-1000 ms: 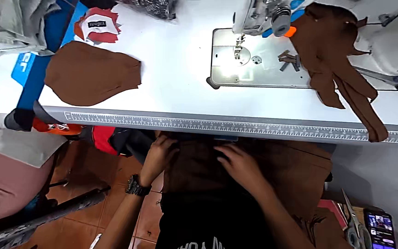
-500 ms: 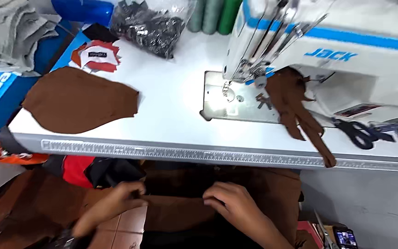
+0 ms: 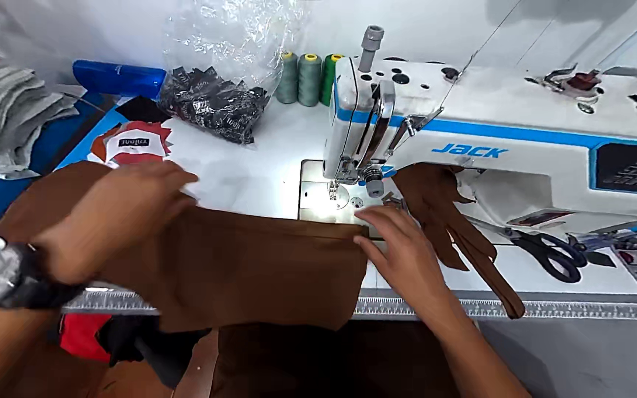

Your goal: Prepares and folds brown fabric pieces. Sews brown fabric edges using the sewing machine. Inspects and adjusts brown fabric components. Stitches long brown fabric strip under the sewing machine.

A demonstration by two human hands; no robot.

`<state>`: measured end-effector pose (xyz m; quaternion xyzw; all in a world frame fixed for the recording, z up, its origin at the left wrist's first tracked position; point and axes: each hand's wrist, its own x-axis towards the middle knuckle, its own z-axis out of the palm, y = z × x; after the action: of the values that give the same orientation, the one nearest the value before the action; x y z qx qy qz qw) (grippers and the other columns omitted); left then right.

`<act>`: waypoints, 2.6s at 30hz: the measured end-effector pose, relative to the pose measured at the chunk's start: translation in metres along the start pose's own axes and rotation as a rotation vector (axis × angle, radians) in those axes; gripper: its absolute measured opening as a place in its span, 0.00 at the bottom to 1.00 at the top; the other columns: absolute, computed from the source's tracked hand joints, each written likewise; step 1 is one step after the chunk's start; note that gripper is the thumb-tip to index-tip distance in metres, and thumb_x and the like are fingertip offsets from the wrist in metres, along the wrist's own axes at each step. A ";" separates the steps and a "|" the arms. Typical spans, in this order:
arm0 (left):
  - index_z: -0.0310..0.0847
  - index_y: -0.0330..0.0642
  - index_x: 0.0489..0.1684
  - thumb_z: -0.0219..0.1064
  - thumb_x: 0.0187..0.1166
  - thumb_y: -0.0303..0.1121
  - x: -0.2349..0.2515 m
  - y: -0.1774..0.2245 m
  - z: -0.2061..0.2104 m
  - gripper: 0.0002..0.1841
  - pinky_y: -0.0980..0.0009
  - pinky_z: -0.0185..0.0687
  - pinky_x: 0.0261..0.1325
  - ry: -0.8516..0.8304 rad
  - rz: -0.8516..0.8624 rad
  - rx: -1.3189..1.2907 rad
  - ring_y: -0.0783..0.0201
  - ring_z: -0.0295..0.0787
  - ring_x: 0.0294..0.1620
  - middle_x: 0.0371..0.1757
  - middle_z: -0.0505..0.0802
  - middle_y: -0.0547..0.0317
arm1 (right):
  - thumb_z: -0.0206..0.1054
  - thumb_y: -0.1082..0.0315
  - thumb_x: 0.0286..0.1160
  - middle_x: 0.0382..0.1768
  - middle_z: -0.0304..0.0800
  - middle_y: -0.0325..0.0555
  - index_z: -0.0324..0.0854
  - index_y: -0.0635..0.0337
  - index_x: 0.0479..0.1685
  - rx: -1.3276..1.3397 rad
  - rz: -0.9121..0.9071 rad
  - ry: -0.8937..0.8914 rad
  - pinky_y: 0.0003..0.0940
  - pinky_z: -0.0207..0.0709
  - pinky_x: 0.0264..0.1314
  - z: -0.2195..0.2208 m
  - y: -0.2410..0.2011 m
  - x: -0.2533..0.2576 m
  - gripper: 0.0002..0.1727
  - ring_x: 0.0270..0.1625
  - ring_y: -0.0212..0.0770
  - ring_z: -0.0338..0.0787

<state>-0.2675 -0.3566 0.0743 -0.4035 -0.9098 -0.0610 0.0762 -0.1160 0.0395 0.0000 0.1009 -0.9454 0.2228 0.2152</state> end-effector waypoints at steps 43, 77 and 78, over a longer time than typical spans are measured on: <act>0.92 0.48 0.49 0.55 0.90 0.45 0.092 0.110 0.091 0.18 0.68 0.81 0.59 0.217 0.521 -0.292 0.63 0.86 0.59 0.55 0.92 0.61 | 0.66 0.62 0.60 0.18 0.78 0.21 0.84 0.39 0.27 -0.013 -0.088 -0.310 0.22 0.69 0.17 -0.048 0.085 0.072 0.03 0.18 0.17 0.74; 0.92 0.46 0.38 0.67 0.81 0.33 0.122 0.095 0.119 0.07 0.77 0.80 0.47 0.259 0.367 -0.464 0.71 0.85 0.41 0.34 0.90 0.66 | 0.55 0.48 0.86 0.60 0.92 0.42 0.90 0.43 0.65 -0.191 -0.291 -0.209 0.48 0.79 0.73 0.018 0.059 0.036 0.22 0.69 0.47 0.87; 0.93 0.46 0.38 0.68 0.79 0.33 0.123 0.096 0.117 0.06 0.77 0.81 0.47 0.259 0.355 -0.463 0.71 0.86 0.42 0.34 0.90 0.66 | 0.55 0.47 0.86 0.62 0.92 0.43 0.89 0.41 0.67 -0.195 -0.287 -0.208 0.50 0.78 0.73 0.018 0.059 0.036 0.23 0.69 0.48 0.87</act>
<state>-0.2881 -0.1837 -0.0128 -0.5514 -0.7698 -0.3032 0.1068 -0.1712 0.0801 -0.0210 0.2357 -0.9556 0.0857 0.1547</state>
